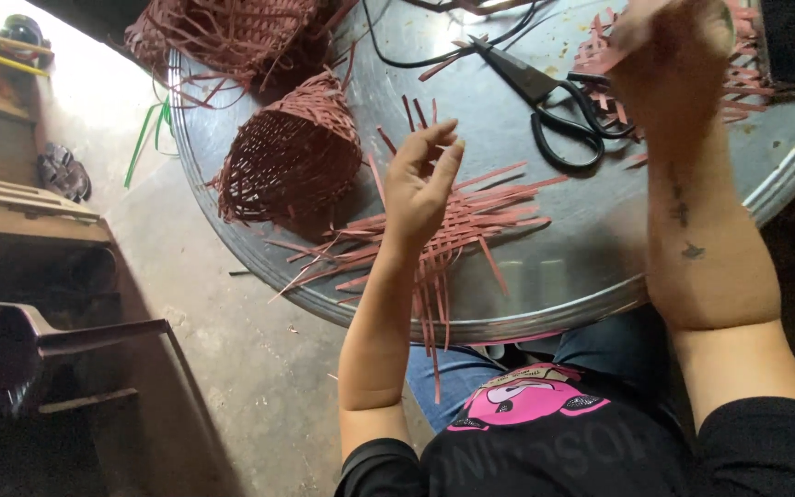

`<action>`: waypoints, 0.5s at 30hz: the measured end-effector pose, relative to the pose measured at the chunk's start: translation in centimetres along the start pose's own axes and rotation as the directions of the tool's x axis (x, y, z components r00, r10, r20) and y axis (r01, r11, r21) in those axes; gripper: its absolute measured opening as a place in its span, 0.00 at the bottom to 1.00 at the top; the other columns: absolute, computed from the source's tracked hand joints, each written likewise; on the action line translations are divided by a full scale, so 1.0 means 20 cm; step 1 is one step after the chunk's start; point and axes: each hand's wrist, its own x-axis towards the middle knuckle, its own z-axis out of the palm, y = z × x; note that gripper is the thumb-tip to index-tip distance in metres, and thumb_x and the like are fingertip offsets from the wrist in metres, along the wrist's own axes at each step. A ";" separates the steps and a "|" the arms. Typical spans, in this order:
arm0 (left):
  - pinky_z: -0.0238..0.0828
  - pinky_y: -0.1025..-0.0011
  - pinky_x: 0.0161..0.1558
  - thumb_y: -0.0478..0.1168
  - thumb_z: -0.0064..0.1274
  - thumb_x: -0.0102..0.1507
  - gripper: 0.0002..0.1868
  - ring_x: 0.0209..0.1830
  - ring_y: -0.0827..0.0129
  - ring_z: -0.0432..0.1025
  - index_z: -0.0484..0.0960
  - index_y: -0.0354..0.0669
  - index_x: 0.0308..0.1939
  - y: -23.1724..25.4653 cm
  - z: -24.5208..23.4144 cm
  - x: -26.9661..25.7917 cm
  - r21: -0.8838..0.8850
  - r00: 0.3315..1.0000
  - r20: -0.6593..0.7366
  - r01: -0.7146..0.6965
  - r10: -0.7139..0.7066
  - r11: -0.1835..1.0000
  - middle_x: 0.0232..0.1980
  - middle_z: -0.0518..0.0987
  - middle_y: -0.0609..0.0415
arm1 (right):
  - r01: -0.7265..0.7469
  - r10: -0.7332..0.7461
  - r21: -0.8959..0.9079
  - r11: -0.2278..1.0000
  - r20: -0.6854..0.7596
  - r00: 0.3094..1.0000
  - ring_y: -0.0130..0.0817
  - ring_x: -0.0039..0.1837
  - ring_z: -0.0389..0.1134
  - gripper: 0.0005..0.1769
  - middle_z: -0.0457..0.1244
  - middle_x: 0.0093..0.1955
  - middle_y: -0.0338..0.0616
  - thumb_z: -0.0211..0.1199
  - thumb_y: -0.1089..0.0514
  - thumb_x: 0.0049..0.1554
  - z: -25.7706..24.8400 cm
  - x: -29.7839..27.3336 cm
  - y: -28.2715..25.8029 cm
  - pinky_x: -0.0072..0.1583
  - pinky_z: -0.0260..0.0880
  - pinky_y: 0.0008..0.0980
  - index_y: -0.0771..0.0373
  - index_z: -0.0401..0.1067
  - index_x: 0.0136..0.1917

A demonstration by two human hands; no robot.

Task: Weaving a basket from plastic strips and trimming the edges with scissors

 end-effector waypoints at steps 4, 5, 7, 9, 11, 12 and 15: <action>0.60 0.77 0.38 0.54 0.34 0.57 0.29 0.37 0.75 0.65 0.63 0.39 0.56 -0.01 0.04 0.04 -0.224 0.948 0.072 0.318 -0.310 0.921 0.44 0.71 0.55 | -0.175 0.025 0.331 0.927 0.412 0.911 0.25 0.35 0.62 0.10 0.58 0.32 0.41 0.53 0.53 0.54 0.20 -0.04 -0.12 0.34 0.68 0.21 0.60 0.64 0.38; 0.59 0.77 0.39 0.54 0.32 0.59 0.29 0.38 0.71 0.66 0.61 0.38 0.57 -0.06 0.04 0.04 -0.379 0.954 0.085 0.299 -0.289 0.876 0.46 0.71 0.51 | -0.244 0.070 0.237 0.940 0.567 0.821 0.21 0.32 0.58 0.05 0.59 0.31 0.40 0.52 0.59 0.52 0.22 -0.04 -0.12 0.32 0.61 0.17 0.62 0.66 0.37; 0.59 0.76 0.39 0.54 0.30 0.60 0.29 0.40 0.67 0.66 0.60 0.37 0.58 -0.13 0.04 0.05 -0.523 0.959 0.094 0.275 -0.266 0.807 0.47 0.71 0.47 | -0.296 0.124 0.130 0.946 0.699 0.704 0.18 0.29 0.55 0.05 0.59 0.30 0.38 0.51 0.64 0.49 0.26 -0.05 -0.12 0.30 0.55 0.14 0.63 0.68 0.36; 0.65 0.71 0.40 0.48 0.33 0.62 0.22 0.36 0.64 0.70 0.63 0.39 0.55 -0.17 0.01 0.05 -0.670 0.957 -0.068 0.165 -0.281 0.724 0.38 0.75 0.48 | -0.312 0.305 -0.126 0.942 0.713 0.632 0.21 0.25 0.52 0.09 0.63 0.29 0.45 0.52 0.61 0.50 0.28 -0.07 -0.11 0.28 0.52 0.18 0.68 0.70 0.38; 0.65 0.71 0.36 0.43 0.32 0.63 0.20 0.31 0.66 0.68 0.61 0.36 0.56 -0.17 -0.03 0.05 -0.727 0.966 -0.124 0.067 -0.228 0.683 0.31 0.74 0.51 | -0.277 0.323 -0.178 0.944 0.661 0.677 0.19 0.25 0.52 0.08 0.61 0.26 0.41 0.52 0.61 0.49 0.27 -0.05 -0.11 0.27 0.50 0.17 0.67 0.70 0.36; 0.65 0.71 0.33 0.38 0.30 0.64 0.19 0.26 0.68 0.66 0.59 0.33 0.57 -0.17 -0.05 0.05 -0.774 0.967 -0.183 -0.031 -0.176 0.633 0.25 0.72 0.54 | -0.244 0.336 -0.233 0.942 0.605 0.721 0.17 0.24 0.52 0.07 0.59 0.23 0.36 0.52 0.62 0.48 0.26 -0.04 -0.11 0.27 0.49 0.15 0.65 0.70 0.33; 0.66 0.68 0.34 0.43 0.32 0.63 0.20 0.24 0.67 0.66 0.60 0.34 0.56 -0.17 -0.11 0.07 -0.781 0.938 -0.293 -0.123 -0.185 0.612 0.22 0.70 0.54 | -0.360 0.328 0.045 0.932 0.319 0.889 0.20 0.26 0.44 0.16 0.48 0.23 0.36 0.50 0.53 0.55 0.24 -0.02 -0.10 0.29 0.42 0.19 0.63 0.60 0.29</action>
